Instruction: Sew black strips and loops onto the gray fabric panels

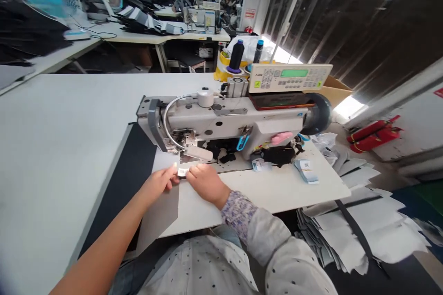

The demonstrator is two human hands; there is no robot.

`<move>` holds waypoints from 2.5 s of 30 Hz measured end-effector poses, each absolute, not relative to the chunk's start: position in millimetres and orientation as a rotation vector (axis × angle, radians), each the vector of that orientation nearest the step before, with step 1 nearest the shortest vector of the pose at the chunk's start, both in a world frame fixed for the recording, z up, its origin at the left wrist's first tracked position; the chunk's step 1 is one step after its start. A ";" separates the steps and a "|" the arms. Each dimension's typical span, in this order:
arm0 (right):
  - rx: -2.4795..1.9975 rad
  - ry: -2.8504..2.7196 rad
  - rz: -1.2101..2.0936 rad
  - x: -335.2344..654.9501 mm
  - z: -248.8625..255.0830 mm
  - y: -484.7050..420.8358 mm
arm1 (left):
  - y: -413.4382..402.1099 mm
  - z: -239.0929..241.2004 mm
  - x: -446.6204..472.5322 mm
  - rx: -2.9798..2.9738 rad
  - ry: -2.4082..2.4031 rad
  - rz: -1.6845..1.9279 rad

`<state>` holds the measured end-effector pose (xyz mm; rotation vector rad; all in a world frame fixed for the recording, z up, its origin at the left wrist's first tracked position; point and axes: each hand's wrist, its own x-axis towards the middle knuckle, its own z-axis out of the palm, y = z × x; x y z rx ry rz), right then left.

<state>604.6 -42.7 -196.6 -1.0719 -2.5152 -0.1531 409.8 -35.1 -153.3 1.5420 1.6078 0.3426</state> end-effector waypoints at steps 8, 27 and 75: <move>-1.021 -2.421 -0.107 561.8 -213.1 -6.6 | 4.6 -159.5 385.9 1.936 1.977 0.216; -1.076 -2.339 0.130 573.9 -206.8 -14.2 | -20.8 -193.9 394.4 2.432 1.782 0.547; -1.492 -2.088 0.272 618.9 -219.9 -16.4 | -57.3 -195.0 436.6 2.474 1.715 0.596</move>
